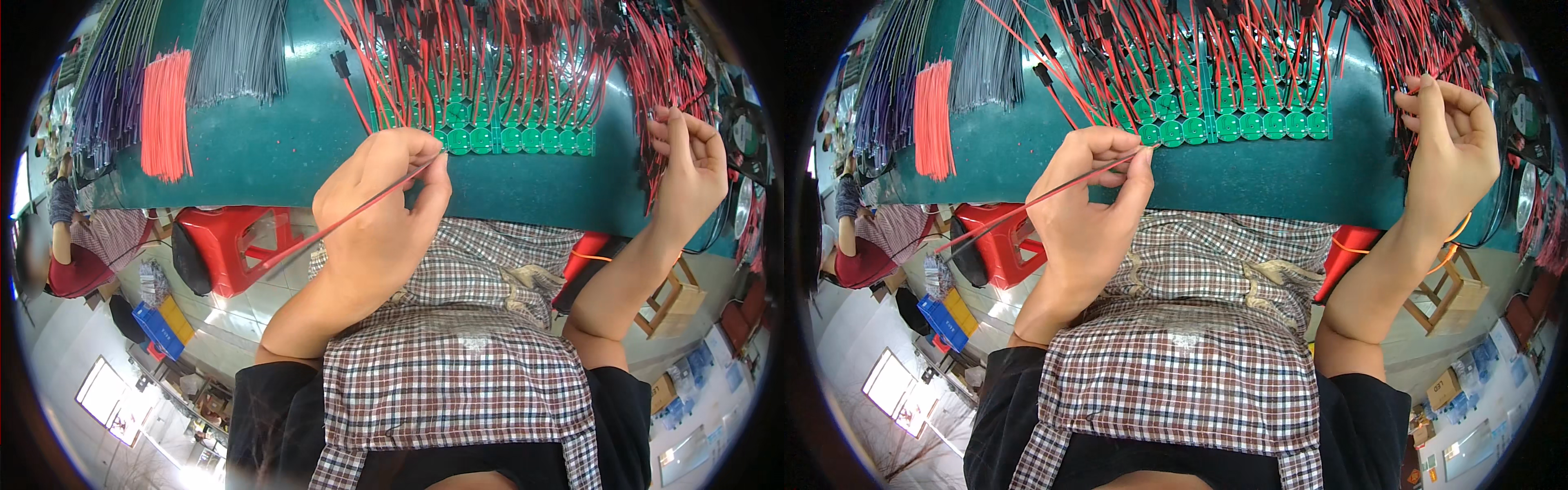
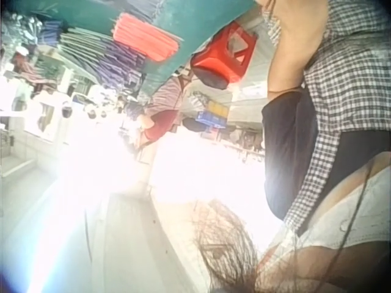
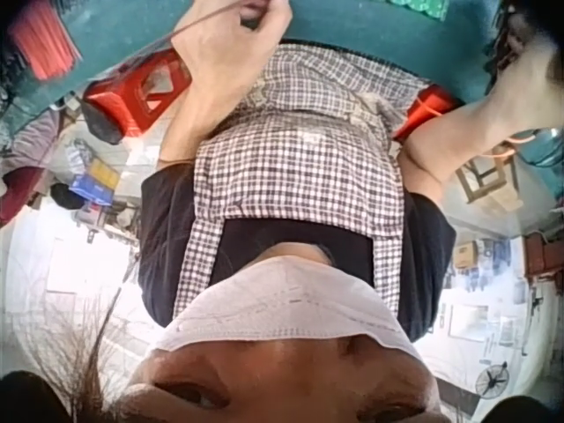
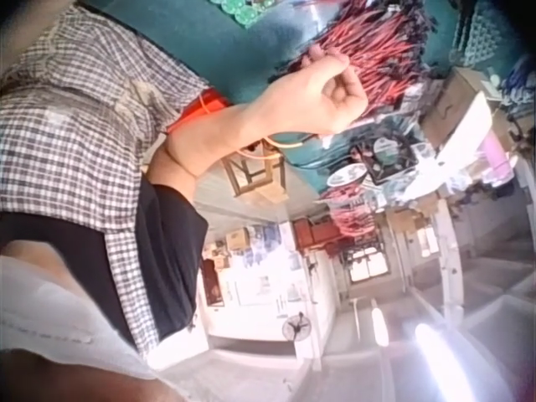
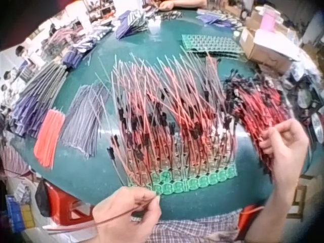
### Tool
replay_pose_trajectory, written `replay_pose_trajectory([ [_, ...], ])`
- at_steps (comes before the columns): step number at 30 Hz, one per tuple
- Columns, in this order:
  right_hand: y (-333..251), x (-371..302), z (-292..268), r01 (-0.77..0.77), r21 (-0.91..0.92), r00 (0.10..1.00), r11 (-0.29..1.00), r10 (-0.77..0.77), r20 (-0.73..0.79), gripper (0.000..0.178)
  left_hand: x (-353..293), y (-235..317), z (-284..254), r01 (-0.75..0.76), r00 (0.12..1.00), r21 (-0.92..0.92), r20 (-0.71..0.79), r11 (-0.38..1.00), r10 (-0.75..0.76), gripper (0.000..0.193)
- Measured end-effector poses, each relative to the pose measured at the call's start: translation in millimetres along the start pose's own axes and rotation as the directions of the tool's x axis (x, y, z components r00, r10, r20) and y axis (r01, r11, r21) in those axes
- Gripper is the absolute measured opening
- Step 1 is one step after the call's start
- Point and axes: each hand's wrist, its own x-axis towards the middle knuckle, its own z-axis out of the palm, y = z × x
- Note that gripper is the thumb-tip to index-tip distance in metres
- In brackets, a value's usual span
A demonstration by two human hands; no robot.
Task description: The person assembles electronic components by hand, picking up red and black wires and inserting them into holes on green circuit boards. This process is repeated one by one, occasionally moving bundles of wires aside to reach the boards.
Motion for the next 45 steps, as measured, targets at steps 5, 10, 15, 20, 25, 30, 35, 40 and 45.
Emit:
replay_pose_trajectory([
  [5,-12,-17,-5,-0.07,0.137,0.98,0.988,0.042,0.195,0.017,7,4,-1,-0.045,0.999,0.044,-0.006,0.998,0.045,0.024],
  [10,7,-26,-1,-0.206,0.105,0.937,0.973,0.165,0.307,0.014,8,6,-3,-0.016,1.0,0.143,0.029,0.99,0.012,0.021],
  [15,-11,-33,0,-0.161,0.041,0.955,0.986,0.146,0.258,0.011,11,7,0,0.028,0.999,0.096,0.015,0.995,-0.03,0.019],
  [20,-32,-55,17,-0.184,0.27,0.888,0.945,0.043,0.458,0.013,11,8,2,0.032,0.999,0.141,-0.005,0.99,-0.032,0.018],
  [25,-48,-72,44,-0.186,0.296,0.802,0.937,-0.029,0.596,0.013,12,8,0,0.034,0.999,0.166,-0.001,0.986,-0.034,0.021],
  [30,-45,-80,64,-0.063,0.326,0.773,0.943,-0.161,0.613,0.012,13,6,0,0.027,0.999,0.175,0.018,0.984,-0.031,0.021],
  [35,-41,-88,72,-0.084,0.299,0.791,0.95,-0.119,0.6,0.015,16,20,-20,0.141,0.984,0.146,0.087,0.979,-0.155,0.013],
  [40,-38,-87,72,0.025,0.21,0.775,0.977,-0.152,0.613,0.019,31,8,-61,0.246,0.963,-0.092,-0.089,0.965,-0.254,0.009],
  [45,-41,-88,73,0.038,0.21,0.773,0.977,-0.162,0.614,0.019,50,-53,-114,0.282,0.911,0.041,-0.326,0.959,-0.254,0.011],
])
